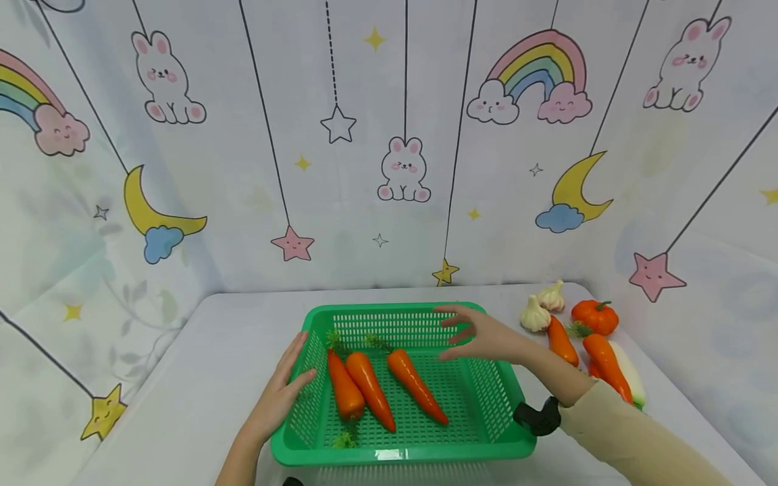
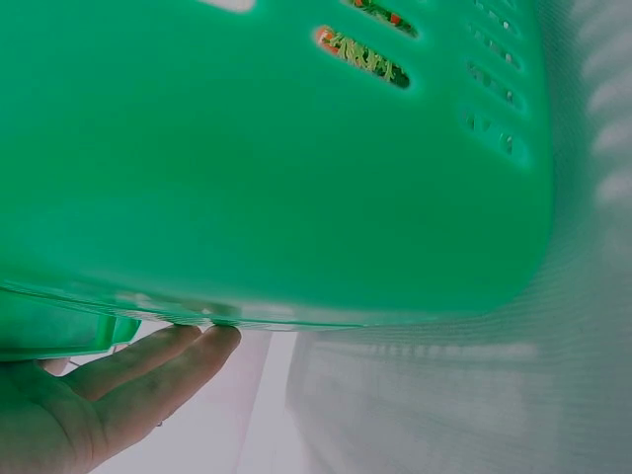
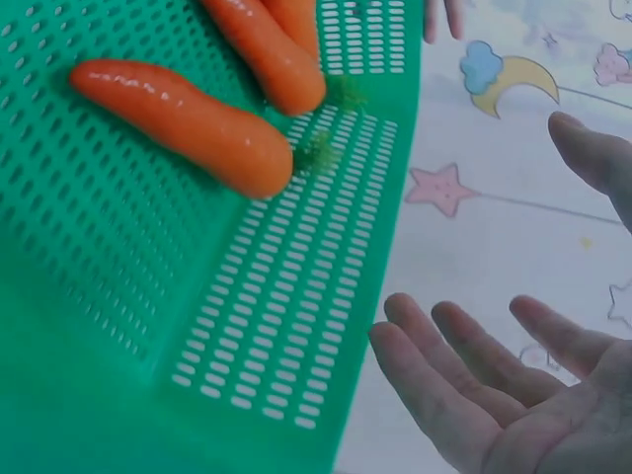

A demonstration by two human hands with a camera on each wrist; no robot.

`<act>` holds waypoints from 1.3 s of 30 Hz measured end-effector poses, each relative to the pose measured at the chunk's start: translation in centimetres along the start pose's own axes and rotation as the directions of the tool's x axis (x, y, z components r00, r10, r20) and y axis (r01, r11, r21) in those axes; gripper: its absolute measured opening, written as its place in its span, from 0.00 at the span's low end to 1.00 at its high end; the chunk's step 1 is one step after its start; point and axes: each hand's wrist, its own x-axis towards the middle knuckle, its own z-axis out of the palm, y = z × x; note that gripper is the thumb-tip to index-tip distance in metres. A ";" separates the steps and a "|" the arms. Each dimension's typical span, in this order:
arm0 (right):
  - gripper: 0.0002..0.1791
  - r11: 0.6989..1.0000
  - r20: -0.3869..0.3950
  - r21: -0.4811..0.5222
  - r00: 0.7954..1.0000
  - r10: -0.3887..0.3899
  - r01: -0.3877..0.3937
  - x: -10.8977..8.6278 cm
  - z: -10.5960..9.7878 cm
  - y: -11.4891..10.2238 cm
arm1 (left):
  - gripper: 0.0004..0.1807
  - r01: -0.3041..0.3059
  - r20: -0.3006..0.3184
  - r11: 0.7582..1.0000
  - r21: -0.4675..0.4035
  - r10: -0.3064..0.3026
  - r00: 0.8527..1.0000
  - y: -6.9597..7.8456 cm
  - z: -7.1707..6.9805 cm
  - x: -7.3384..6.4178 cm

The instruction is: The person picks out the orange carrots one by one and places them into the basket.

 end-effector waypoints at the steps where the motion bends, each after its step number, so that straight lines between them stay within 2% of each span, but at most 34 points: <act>1: 0.45 1.000 -0.008 0.003 1.000 -0.003 0.003 -0.4 -0.3 0.1 | 0.35 0.001 0.001 1.000 0.001 -0.001 1.000 0.0 0.0 0.0; 6: 0.43 1.000 -0.070 0.001 0.997 -0.030 0.030 -2.1 -1.6 0.6 | 0.35 0.003 0.000 1.000 0.013 -0.003 1.000 0.0 0.0 0.1; 11: 0.41 0.999 -0.143 -0.038 0.989 -0.026 0.021 -3.9 -2.8 1.0 | 0.35 0.002 0.008 1.000 0.003 -0.002 1.000 -0.1 0.1 0.1; 18: 0.39 0.992 -0.269 -0.123 0.963 -0.033 -0.001 -5.7 -4.1 1.4 | 0.35 0.013 0.004 1.000 0.003 -0.013 1.000 -0.2 0.1 0.1; 24: 0.39 0.990 -0.331 -0.138 0.943 -0.018 -0.030 -6.9 -5.5 2.6 | 0.35 0.013 0.002 1.000 -0.001 -0.013 1.000 -0.1 0.1 0.1; 30: 0.40 0.985 -0.393 -0.143 0.919 0.037 -0.100 -8.0 -6.7 4.3 | 0.35 0.006 0.007 1.000 -0.008 -0.006 1.000 0.0 0.2 0.1; 39: 0.38 0.961 -0.460 -0.191 0.883 0.092 -0.200 -8.7 -8.1 7.3 | 0.35 0.022 0.000 1.000 0.000 -0.022 1.000 -0.1 0.0 0.2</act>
